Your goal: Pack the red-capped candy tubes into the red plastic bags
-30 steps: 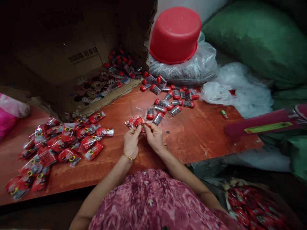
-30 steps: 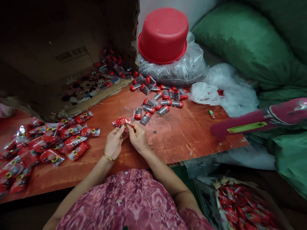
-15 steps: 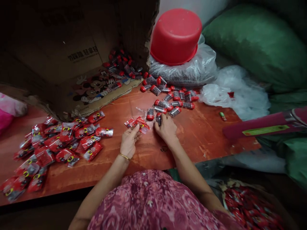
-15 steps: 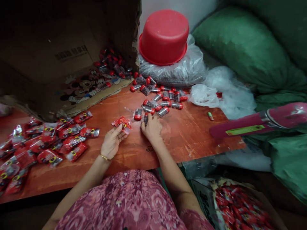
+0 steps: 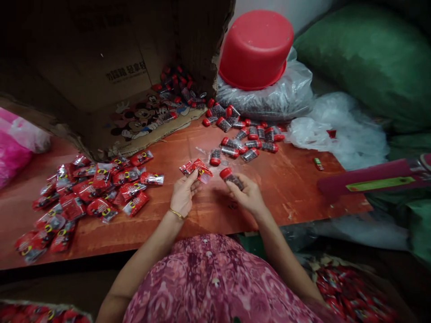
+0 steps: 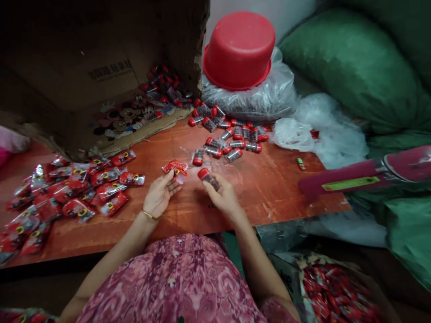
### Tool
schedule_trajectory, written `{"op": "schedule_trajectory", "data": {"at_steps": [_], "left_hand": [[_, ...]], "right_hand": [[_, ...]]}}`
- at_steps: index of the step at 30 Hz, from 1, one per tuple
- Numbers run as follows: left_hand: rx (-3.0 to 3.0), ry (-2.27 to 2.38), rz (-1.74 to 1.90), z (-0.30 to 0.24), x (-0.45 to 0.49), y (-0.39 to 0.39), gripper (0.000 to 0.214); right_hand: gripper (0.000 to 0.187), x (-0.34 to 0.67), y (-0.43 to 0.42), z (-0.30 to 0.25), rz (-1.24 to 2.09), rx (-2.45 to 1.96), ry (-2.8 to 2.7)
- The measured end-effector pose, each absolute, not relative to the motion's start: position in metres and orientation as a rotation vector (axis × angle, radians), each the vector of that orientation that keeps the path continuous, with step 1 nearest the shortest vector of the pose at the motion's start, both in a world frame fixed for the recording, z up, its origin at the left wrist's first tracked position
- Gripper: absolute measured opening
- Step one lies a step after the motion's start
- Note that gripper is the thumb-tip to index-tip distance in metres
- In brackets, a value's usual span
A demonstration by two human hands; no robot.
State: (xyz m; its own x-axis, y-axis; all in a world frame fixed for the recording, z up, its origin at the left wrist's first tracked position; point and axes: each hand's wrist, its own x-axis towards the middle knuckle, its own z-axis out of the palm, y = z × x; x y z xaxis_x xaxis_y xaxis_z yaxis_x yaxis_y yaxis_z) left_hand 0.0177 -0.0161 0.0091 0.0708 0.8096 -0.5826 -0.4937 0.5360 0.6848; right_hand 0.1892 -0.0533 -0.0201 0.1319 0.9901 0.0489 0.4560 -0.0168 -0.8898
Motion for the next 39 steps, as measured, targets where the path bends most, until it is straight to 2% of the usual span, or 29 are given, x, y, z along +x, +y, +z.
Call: {"op": "schedule_trajectory", "data": {"at_steps": [3, 7, 17, 26, 31, 36, 39], "left_hand": [[0.379, 1.116, 0.994, 0.009, 0.018, -0.017, 0.031], [0.485, 1.14, 1.007, 0.008, 0.019, -0.019, 0.034], [0.86, 1.166, 1.145, 0.004, 0.016, -0.019, 0.023], [0.743, 1.049, 1.064, 0.003, 0.02, -0.019, 0.033], [0.595, 0.989, 1.051, 0.002, 0.026, -0.021, 0.032], [0.506, 0.947, 1.084, 0.001, 0.031, -0.028, 0.032], [0.426, 0.93, 1.142, 0.0, 0.036, -0.033, 0.031]], "right_hand": [[0.023, 0.177, -0.071, -0.005, 1.042, -1.466, -1.453], [0.02, 0.167, -0.074, 0.003, 1.096, -1.44, -1.458], [0.021, 0.166, -0.068, 0.009, 1.353, -1.407, -1.288], [0.027, 0.164, -0.064, -0.005, 1.272, -1.346, -1.154], [0.026, 0.159, -0.063, -0.011, 1.324, -1.238, -1.13], [0.026, 0.142, -0.065, -0.02, 1.144, -1.225, -0.953], [0.027, 0.133, -0.065, -0.022, 1.17, -1.19, -0.855]]}}
